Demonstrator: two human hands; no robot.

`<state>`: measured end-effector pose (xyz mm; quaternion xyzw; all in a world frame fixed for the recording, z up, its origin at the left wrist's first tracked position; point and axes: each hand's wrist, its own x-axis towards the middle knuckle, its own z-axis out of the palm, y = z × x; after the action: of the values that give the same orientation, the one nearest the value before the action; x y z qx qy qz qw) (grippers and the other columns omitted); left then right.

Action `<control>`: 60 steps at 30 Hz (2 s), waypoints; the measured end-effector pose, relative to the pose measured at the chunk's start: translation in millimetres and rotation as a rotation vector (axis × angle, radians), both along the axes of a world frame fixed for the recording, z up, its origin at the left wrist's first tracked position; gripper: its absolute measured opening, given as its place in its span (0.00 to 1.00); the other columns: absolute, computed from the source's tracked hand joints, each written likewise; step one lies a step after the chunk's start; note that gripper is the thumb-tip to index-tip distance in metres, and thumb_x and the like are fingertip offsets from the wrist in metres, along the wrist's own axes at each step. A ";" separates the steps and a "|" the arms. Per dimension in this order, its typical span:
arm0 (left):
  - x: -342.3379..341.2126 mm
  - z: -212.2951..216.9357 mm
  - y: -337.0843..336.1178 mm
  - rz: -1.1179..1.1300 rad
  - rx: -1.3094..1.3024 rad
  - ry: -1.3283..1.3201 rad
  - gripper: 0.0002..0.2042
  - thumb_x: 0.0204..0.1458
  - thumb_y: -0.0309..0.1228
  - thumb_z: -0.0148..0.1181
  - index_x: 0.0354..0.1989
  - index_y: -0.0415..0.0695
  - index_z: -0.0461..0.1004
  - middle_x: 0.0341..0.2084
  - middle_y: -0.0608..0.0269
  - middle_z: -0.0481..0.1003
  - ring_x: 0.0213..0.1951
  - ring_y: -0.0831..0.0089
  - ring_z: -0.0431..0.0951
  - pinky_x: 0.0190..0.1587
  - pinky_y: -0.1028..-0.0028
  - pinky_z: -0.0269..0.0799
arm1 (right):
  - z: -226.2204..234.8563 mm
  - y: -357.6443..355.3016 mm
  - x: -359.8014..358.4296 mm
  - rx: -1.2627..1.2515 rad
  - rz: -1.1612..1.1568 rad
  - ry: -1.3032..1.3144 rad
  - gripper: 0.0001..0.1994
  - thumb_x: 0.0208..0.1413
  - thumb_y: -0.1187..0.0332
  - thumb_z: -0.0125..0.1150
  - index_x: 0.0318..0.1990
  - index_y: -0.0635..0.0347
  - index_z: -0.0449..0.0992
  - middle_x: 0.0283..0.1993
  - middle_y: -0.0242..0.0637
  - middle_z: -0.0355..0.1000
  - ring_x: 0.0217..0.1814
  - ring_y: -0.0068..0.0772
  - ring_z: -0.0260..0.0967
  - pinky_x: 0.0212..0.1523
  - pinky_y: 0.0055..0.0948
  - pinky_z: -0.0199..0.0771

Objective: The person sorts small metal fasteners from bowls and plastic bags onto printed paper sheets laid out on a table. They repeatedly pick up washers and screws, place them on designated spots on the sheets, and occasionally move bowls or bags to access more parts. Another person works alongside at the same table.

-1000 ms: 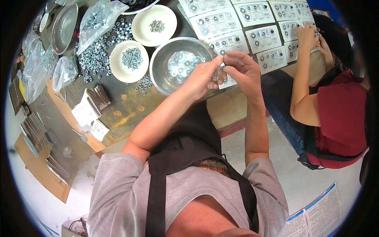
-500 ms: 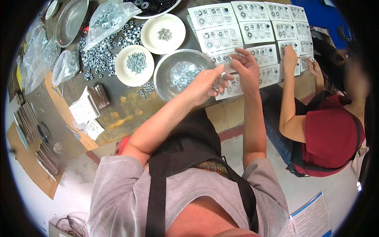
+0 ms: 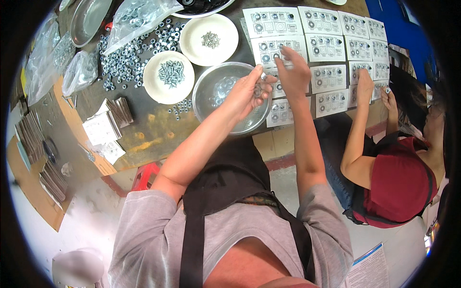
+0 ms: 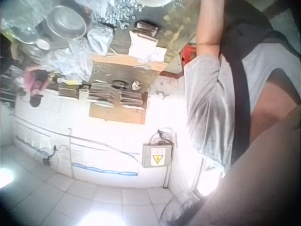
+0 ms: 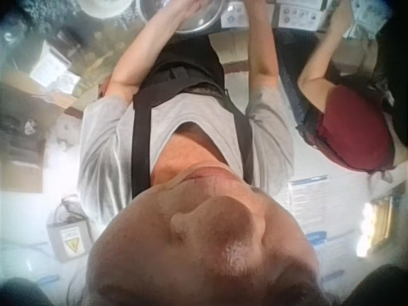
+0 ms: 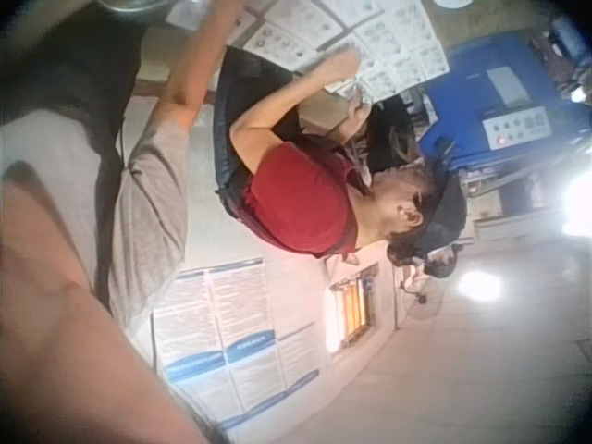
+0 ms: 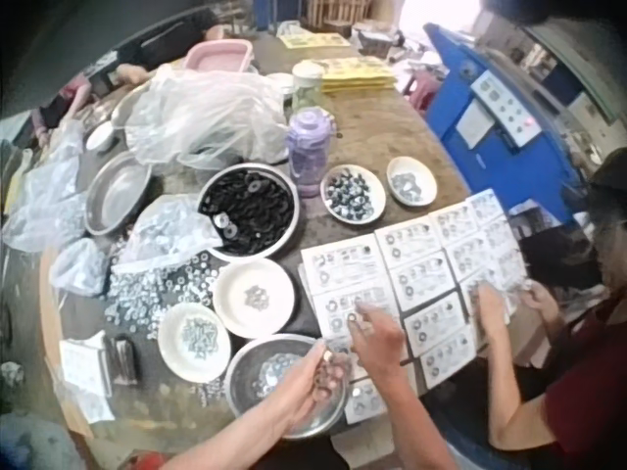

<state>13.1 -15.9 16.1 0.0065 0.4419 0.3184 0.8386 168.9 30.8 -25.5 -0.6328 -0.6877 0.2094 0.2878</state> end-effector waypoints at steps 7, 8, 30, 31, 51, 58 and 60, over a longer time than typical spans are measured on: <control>0.0 18.5 14.6 -0.076 0.175 0.007 0.25 0.57 0.55 0.48 0.34 0.41 0.73 0.22 0.67 0.71 0.22 0.81 0.69 0.21 0.83 0.61 | 77.3 -7.0 9.5 -0.637 0.159 0.957 0.18 0.48 0.82 0.59 0.49 0.65 0.70 0.39 0.37 0.75 0.38 0.21 0.72 0.41 0.21 0.73; -0.1 22.4 15.0 -0.091 0.195 -0.011 0.25 0.57 0.55 0.49 0.33 0.41 0.73 0.22 0.66 0.71 0.22 0.81 0.69 0.21 0.83 0.61 | 80.3 -6.3 9.0 -0.633 0.155 0.959 0.18 0.48 0.82 0.59 0.50 0.65 0.70 0.39 0.37 0.75 0.38 0.21 0.72 0.41 0.21 0.73; -4.4 10.8 55.8 -0.050 0.212 -0.051 0.22 0.62 0.43 0.43 0.49 0.33 0.69 0.24 0.67 0.71 0.21 0.84 0.66 0.17 0.86 0.58 | 42.3 54.9 12.8 -0.672 -0.003 1.082 0.19 0.46 0.81 0.61 0.48 0.63 0.72 0.38 0.37 0.76 0.38 0.24 0.73 0.42 0.23 0.72; -4.7 10.3 56.0 -0.052 0.202 -0.044 0.22 0.62 0.42 0.42 0.49 0.32 0.69 0.24 0.67 0.71 0.21 0.84 0.66 0.17 0.86 0.58 | 35.1 59.4 11.0 -0.621 -0.067 1.068 0.18 0.45 0.80 0.61 0.48 0.62 0.72 0.38 0.37 0.76 0.38 0.24 0.73 0.41 0.23 0.72; -1.3 21.1 68.7 -0.025 0.234 -0.008 0.22 0.61 0.45 0.45 0.48 0.35 0.71 0.23 0.67 0.70 0.19 0.84 0.63 0.17 0.84 0.54 | 75.8 58.6 13.5 -0.669 0.300 0.919 0.08 0.48 0.83 0.60 0.37 0.67 0.76 0.35 0.33 0.76 0.38 0.21 0.73 0.41 0.22 0.73; 21.3 24.8 69.0 -0.150 0.272 -0.061 0.23 0.58 0.52 0.50 0.38 0.40 0.73 0.22 0.65 0.71 0.20 0.83 0.65 0.18 0.85 0.53 | 84.3 46.8 39.5 -0.544 0.311 0.925 0.09 0.47 0.84 0.61 0.37 0.66 0.74 0.35 0.33 0.74 0.40 0.21 0.72 0.42 0.22 0.73; 27.7 23.9 69.4 -0.160 0.264 -0.078 0.23 0.58 0.52 0.49 0.33 0.41 0.73 0.21 0.64 0.71 0.19 0.82 0.64 0.17 0.85 0.53 | 81.1 45.7 48.9 -0.608 0.258 1.006 0.12 0.46 0.83 0.61 0.40 0.66 0.73 0.36 0.33 0.74 0.39 0.21 0.72 0.41 0.21 0.73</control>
<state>40.8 53.5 40.1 0.1395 0.3614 0.3060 0.8696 217.8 76.5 55.7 -0.4215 -0.4475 0.7038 0.3561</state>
